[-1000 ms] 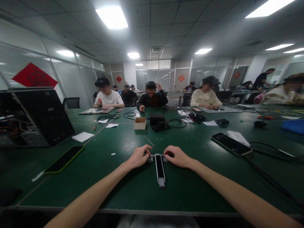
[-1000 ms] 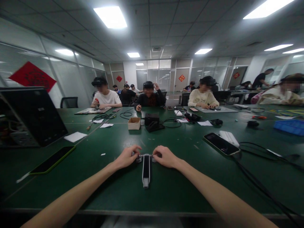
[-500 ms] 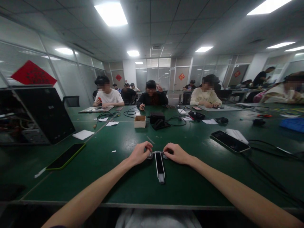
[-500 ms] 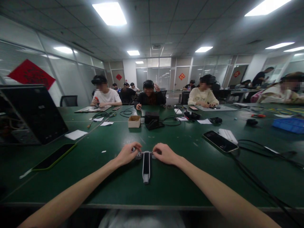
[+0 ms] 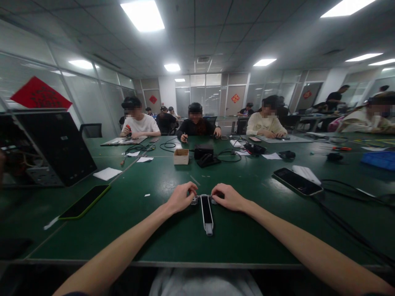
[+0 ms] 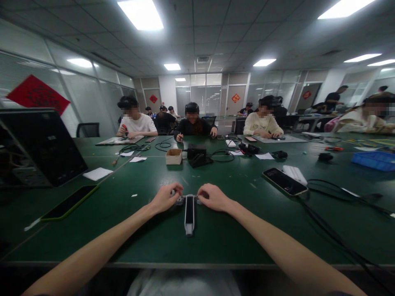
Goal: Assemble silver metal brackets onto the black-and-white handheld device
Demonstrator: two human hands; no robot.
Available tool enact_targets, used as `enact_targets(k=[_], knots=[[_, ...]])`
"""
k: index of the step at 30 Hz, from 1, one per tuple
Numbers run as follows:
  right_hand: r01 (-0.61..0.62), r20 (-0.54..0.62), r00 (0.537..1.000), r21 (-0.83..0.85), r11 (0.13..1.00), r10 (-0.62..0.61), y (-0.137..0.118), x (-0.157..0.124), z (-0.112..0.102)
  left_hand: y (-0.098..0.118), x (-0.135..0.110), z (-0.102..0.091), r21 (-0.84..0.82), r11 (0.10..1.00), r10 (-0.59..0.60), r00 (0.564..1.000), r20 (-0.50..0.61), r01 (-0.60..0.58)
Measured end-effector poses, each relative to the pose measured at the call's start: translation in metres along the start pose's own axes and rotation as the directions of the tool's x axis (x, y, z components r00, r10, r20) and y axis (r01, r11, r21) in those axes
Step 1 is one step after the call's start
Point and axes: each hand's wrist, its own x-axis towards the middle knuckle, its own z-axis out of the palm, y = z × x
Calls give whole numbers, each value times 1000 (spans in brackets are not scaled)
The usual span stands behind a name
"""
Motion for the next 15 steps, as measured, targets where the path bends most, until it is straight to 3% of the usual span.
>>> enact_targets(k=[4, 9, 15], knots=[[-3, -16, 1000, -44, 999, 2, -5, 0, -3, -2, 0, 1, 37, 999, 8, 999, 36, -10], [30, -87, 995, -101, 994, -39, -31, -3, 0, -2, 0, 1, 26, 998, 57, 997, -58, -55], [82, 97, 993, -134, 988, -70, -66, -5, 15, -11, 1, 4, 61, 994, 94, 992, -79, -89]])
